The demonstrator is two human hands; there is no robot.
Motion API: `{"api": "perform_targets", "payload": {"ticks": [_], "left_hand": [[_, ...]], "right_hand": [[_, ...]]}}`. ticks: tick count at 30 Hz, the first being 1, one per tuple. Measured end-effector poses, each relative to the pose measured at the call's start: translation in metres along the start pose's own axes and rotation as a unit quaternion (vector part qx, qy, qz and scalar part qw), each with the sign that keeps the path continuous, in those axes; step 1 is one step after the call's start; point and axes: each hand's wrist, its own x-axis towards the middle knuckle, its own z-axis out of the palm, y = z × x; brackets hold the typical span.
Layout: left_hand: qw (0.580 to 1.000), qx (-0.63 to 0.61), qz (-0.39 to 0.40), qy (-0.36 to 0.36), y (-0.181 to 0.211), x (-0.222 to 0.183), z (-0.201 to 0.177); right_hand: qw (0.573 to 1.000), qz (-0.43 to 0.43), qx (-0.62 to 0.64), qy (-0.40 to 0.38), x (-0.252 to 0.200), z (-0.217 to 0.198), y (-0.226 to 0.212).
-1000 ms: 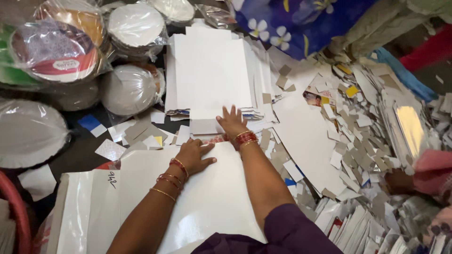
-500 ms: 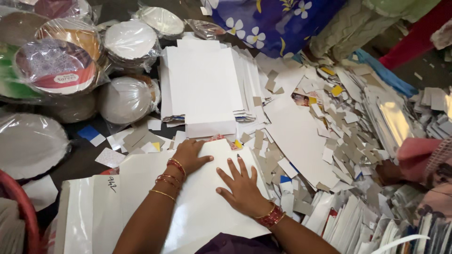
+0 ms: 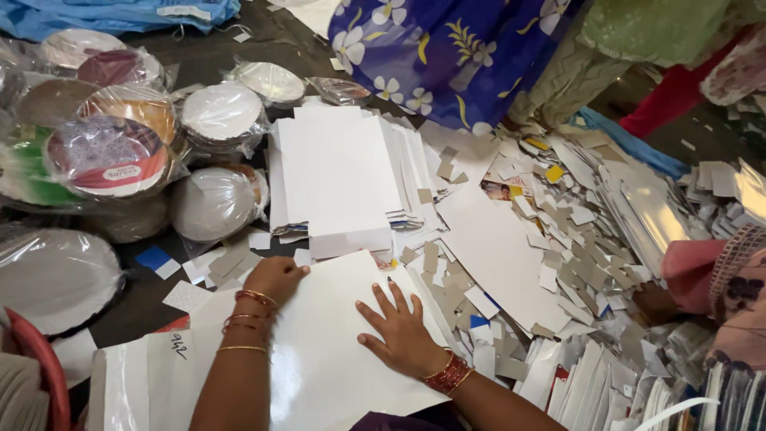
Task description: The person folds and assembles several flat cardboard pieces into box shapes by hand while sitting on the floor.
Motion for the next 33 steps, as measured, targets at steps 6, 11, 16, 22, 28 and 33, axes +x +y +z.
{"api": "perform_targets", "payload": {"ticks": [6, 11, 16, 22, 28, 33], "left_hand": [[1.000, 0.001, 0.003, 0.014, -0.007, 0.006, -0.003], [0.964, 0.128, 0.179, 0.148, -0.009, 0.021, 0.039], [0.925, 0.127, 0.303, -0.192, 0.077, -0.027, 0.096], [0.889, 0.166, 0.313, -0.290, 0.117, -0.086, 0.092], [0.891, 0.177, 0.299, -0.291, 0.119, -0.075, 0.098], [0.888, 0.190, 0.311, -0.279, 0.118, -0.072, 0.105]], "right_hand": [[0.999, 0.017, 0.022, -0.025, 0.002, -0.011, -0.002], [0.999, 0.008, 0.038, -0.017, 0.002, -0.013, 0.018], [0.966, 0.200, 0.064, 0.148, 0.006, 0.014, 0.132], [0.878, 0.473, -0.045, -0.056, -0.005, 0.043, 0.284], [0.819, 0.546, -0.095, -0.146, -0.046, 0.076, 0.322], [0.886, 0.445, -0.119, -0.050, -0.064, 0.094, 0.338]]}}
